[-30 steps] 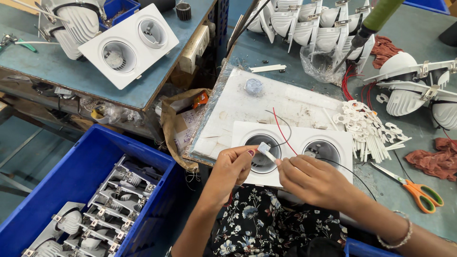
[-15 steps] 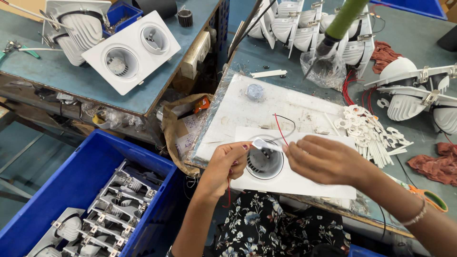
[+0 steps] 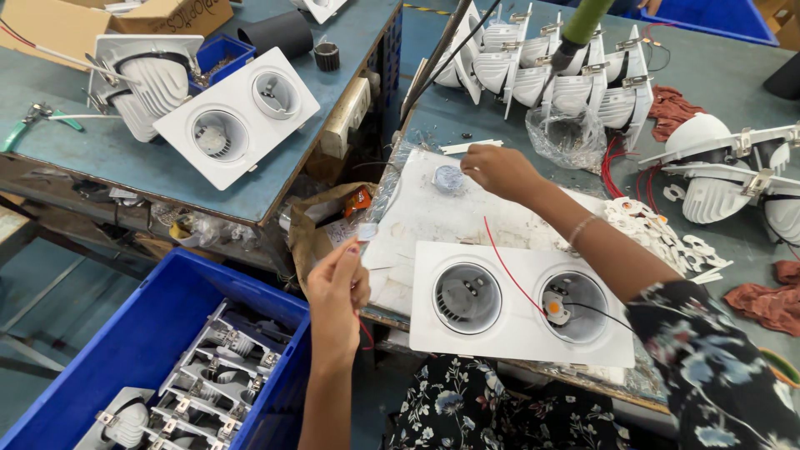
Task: The person assembles a dual recessed light fixture by inserting LED modules into the housing and securing them with a green handheld tool. They handle wires, plastic clips, and the fixture housing, then place the completed unit into a blue crate.
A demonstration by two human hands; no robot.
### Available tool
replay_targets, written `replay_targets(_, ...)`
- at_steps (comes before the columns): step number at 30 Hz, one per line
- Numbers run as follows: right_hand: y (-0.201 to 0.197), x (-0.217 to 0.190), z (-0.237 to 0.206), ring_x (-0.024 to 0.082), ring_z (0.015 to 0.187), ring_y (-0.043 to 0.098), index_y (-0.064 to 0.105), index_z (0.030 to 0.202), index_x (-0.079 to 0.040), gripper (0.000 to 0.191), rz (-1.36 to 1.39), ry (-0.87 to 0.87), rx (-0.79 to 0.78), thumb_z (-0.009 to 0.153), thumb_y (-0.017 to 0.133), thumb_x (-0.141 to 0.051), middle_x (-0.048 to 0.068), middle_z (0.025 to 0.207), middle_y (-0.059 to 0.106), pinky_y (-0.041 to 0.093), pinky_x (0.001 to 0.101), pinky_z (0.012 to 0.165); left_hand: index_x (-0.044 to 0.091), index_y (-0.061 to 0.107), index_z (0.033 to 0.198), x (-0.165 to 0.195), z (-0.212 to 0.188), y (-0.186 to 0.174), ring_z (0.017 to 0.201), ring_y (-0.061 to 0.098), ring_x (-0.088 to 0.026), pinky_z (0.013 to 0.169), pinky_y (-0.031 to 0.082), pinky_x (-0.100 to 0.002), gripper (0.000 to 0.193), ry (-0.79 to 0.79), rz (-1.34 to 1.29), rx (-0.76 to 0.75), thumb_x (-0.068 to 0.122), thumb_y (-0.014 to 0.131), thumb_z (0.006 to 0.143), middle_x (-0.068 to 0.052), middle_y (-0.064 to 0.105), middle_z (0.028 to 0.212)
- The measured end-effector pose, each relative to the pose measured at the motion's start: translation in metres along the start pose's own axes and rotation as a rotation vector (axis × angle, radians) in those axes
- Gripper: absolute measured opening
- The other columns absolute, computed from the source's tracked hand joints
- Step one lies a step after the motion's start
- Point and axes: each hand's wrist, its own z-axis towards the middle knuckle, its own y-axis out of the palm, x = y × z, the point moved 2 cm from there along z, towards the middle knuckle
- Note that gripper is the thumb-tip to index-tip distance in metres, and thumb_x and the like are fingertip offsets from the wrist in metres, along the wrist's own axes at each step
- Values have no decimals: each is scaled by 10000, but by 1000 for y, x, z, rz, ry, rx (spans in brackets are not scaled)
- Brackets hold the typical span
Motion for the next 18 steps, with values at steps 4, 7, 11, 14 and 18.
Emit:
replay_targets(4, 43, 28, 14, 278, 932, 684, 718, 932, -104, 103, -128, -56, -117, 920, 634, -163, 35, 984, 691, 558, 433, 736, -91, 652, 1286, 12, -24, -13, 474, 293, -38, 421, 193, -237, 373, 58, -18, 120, 130, 546, 1004, 57, 342, 626)
replay_targets(7, 51, 34, 11, 272, 957, 688, 727, 913, -113, 123, -158, -40, -145, 932, 624, -177, 25, 993, 703, 561, 432, 732, -108, 649, 1279, 13, -38, -18, 469, 280, -36, 418, 192, -242, 367, 88, -38, 143, 117, 536, 1011, 58, 339, 623)
replay_targets(11, 26, 18, 9, 294, 937, 689, 742, 1027, -132, 223, -205, 99, -205, 942, 642, -313, 71, 999, 704, 557, 448, 714, -110, 668, 1263, 5, -48, -20, 483, 298, -35, 430, 207, -243, 346, 105, 42, 92, 99, 541, 1018, 47, 395, 611)
replay_targets(14, -34, -13, 8, 333, 936, 670, 754, 1136, -109, 243, -125, 44, 52, 974, 657, -261, 130, 1006, 704, 539, 459, 706, -106, 677, 1261, 4, -52, -18, 509, 319, -25, 444, 216, -233, 327, 109, 153, -2, 76, 554, 1019, 54, 443, 626)
replay_targets(18, -123, -77, -24, 289, 1115, 686, 696, 1242, -79, 272, 318, -213, 63, 1000, 684, -204, 105, 1244, 707, 554, 408, 949, -95, 705, 1233, 10, -52, -5, 532, 364, -6, 455, 255, -213, 302, 83, 327, -124, 61, 577, 1008, 70, 512, 664)
